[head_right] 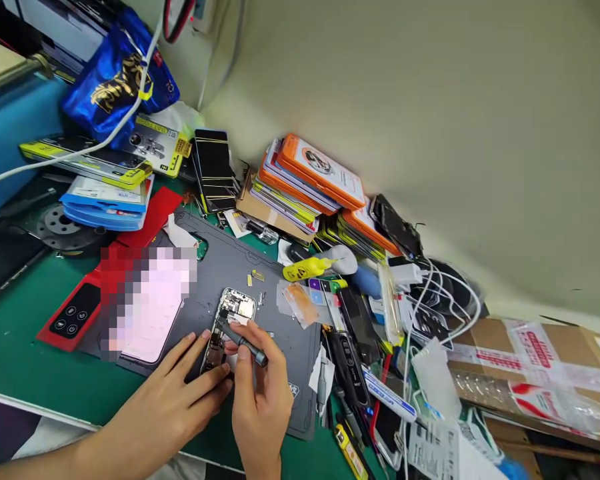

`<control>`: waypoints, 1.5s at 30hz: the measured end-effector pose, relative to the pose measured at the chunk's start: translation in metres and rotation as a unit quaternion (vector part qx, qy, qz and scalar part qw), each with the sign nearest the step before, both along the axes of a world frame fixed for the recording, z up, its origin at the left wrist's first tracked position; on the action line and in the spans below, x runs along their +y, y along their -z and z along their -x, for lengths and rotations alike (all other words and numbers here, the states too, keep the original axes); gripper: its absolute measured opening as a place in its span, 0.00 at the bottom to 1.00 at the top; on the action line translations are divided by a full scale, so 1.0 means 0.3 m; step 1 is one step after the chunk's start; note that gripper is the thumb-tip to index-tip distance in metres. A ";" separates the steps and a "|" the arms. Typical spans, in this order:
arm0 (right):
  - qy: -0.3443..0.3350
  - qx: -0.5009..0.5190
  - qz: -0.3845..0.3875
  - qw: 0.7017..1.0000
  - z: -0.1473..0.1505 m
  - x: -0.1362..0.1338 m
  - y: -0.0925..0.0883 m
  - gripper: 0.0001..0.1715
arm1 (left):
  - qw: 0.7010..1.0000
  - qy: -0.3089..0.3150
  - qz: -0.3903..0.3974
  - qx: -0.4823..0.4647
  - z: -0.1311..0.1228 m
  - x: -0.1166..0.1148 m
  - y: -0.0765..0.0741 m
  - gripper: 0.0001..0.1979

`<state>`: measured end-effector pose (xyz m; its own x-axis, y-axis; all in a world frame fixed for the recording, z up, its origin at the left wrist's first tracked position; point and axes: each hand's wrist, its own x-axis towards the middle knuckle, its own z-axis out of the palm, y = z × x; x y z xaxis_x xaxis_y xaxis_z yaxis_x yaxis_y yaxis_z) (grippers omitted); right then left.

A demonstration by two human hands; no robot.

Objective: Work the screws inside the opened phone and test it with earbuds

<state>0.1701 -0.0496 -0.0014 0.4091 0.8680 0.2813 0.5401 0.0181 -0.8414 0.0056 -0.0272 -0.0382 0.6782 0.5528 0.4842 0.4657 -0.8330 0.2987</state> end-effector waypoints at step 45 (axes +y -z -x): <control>0.168 0.309 -0.035 0.935 0.033 -0.110 0.029 0.30 | 0.991 0.063 0.101 0.053 0.002 0.057 -0.096 0.19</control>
<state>0.1602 -0.0826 -0.0102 0.7593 0.6489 -0.0481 -0.0644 0.0013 -0.9979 0.0050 -0.0102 -0.0093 0.7897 0.5384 0.2941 0.3988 -0.8148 0.4207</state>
